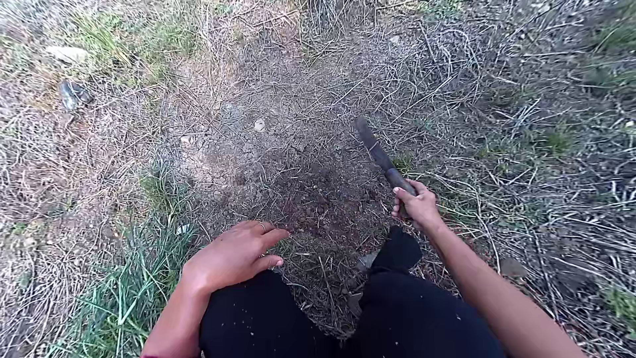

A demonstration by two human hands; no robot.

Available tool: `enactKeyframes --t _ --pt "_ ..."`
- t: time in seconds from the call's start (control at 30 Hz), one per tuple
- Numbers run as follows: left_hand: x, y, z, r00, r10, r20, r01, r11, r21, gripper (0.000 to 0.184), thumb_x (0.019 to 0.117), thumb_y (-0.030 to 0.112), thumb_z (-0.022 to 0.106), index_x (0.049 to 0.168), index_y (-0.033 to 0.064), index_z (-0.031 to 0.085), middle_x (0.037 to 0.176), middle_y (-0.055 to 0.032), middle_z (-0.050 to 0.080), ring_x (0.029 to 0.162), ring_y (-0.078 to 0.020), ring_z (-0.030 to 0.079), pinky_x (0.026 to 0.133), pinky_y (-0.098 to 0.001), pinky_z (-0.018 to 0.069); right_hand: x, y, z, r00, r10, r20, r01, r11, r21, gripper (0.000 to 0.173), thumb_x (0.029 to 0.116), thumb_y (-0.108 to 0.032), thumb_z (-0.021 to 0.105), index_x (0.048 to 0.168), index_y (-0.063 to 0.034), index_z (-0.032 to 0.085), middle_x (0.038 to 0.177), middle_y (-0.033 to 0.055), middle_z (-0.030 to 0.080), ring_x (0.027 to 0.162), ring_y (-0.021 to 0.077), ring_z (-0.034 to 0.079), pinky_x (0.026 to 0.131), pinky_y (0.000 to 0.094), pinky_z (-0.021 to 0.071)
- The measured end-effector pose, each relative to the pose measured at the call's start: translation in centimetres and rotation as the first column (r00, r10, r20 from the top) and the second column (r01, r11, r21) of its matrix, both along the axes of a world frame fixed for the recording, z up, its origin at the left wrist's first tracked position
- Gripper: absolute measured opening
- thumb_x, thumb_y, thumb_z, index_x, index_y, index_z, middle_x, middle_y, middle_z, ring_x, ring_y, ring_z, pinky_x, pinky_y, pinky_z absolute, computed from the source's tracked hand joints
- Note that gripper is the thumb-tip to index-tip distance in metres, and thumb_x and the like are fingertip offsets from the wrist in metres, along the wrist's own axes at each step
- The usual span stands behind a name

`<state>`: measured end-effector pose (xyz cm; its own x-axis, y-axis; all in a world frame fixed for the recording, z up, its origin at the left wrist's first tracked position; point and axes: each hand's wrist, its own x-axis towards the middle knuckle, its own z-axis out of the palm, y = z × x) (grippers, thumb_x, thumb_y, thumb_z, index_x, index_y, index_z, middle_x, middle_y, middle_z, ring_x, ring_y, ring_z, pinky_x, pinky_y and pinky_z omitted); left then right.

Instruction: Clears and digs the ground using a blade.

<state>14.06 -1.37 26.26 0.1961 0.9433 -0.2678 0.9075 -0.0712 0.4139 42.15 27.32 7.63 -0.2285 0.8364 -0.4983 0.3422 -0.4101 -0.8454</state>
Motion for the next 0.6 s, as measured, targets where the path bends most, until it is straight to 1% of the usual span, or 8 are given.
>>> enactKeyframes --t 0.07,0.1,0.2,0.23,0.3,0.43,0.53,0.6 --pt "0.1 0.0 0.0 1.0 0.007 -0.008 -0.007 1.0 -0.003 0.047 0.1051 0.041 0.053 0.138 0.0079 0.062 0.123 -0.0192 0.069 0.117 -0.0371 0.066 0.102 -0.0556 0.0494 -1.1 -1.4 -2.9 0.998 -0.06 -0.017 0.059 0.998 -0.032 0.05 0.1085 -0.016 0.053 0.155 -0.0127 0.035 0.077 0.007 0.054 0.05 0.0137 0.057 0.049 0.0324 0.0557" --pt "0.1 0.0 0.0 1.0 0.011 -0.011 -0.011 1.0 -0.005 0.047 0.1051 0.04 0.054 0.138 0.0076 0.062 0.124 -0.0196 0.069 0.117 -0.0376 0.066 0.102 -0.056 0.0492 -1.1 -2.6 -4.3 1.0 -0.021 -0.001 0.021 0.997 -0.068 0.052 0.1082 -0.015 0.053 0.156 -0.0119 0.033 0.077 0.0067 0.054 0.05 0.0134 0.057 0.049 0.0318 0.0558" --pt "0.2 0.1 0.0 1.0 -0.002 -0.005 0.002 1.0 -0.001 0.047 0.105 0.039 0.054 0.138 0.0073 0.062 0.123 -0.0203 0.069 0.117 -0.0385 0.066 0.102 -0.0568 0.0493 0.5 -7.1 -5.8 0.948 0.3 0.105 -0.269 0.934 -0.236 0.053 0.1075 -0.014 0.053 0.156 -0.0073 0.033 0.078 0.0061 0.056 0.052 0.0118 0.056 0.051 0.0297 0.054" --pt "0.3 0.1 0.0 1.0 -0.01 -0.007 0.01 1.0 0.005 0.046 0.1048 0.039 0.055 0.138 0.0072 0.062 0.122 -0.02 0.069 0.116 -0.0383 0.066 0.102 -0.0566 0.0497 1.3 -7.8 -5.0 0.93 0.349 0.116 -0.31 0.913 -0.265 0.052 0.1073 -0.014 0.053 0.155 -0.0065 0.034 0.076 0.0048 0.056 0.051 0.011 0.056 0.051 0.0288 0.0539" --pt "0.4 0.3 -0.1 1.0 -0.012 -0.01 0.011 1.0 -0.006 0.046 0.1047 0.039 0.054 0.137 0.0073 0.062 0.123 -0.0199 0.069 0.117 -0.0379 0.066 0.102 -0.0564 0.0491 3.8 -7.4 -2.0 0.925 0.358 0.123 -0.312 0.905 -0.29 0.048 0.107 -0.013 0.054 0.152 -0.0063 0.04 0.074 0.0023 0.054 0.051 0.0096 0.054 0.05 0.026 0.0512" --pt "0.3 0.4 -0.2 1.0 0.002 0.003 -0.002 1.0 -0.006 0.047 0.105 0.04 0.054 0.137 0.0073 0.062 0.124 -0.0196 0.069 0.118 -0.0376 0.065 0.103 -0.0572 0.0487 10.2 -5.4 5.7 0.901 0.395 0.181 -0.366 0.914 -0.176 0.044 0.1033 -0.007 0.058 0.146 -0.0035 0.049 0.069 0.0006 0.055 0.047 0.0076 0.054 0.045 0.023 0.0499" --pt "0.2 0.3 -0.4 1.0 -0.005 0.009 0.005 1.0 0.029 0.047 0.105 0.042 0.053 0.137 0.0086 0.063 0.124 -0.018 0.069 0.119 -0.036 0.065 0.103 -0.0559 0.0493 14.4 -4.8 10.3 0.909 0.377 0.177 -0.354 0.923 -0.149 0.038 0.1034 -0.008 0.051 0.141 -0.0062 0.052 0.067 -0.0019 0.055 0.045 0.0067 0.054 0.042 0.0226 0.0507" --pt "0.1 0.3 -0.4 1.0 -0.02 0.016 0.019 1.0 0.018 0.048 0.105 0.042 0.053 0.138 0.0085 0.062 0.125 -0.0183 0.069 0.119 -0.0366 0.065 0.103 -0.056 0.0497 15.6 -3.9 11.1 0.931 0.338 0.136 -0.31 0.931 -0.193 0.035 0.1062 -0.01 0.046 0.14 -0.0079 0.053 0.064 -0.0014 0.054 0.044 0.0076 0.055 0.041 0.0232 0.0508"
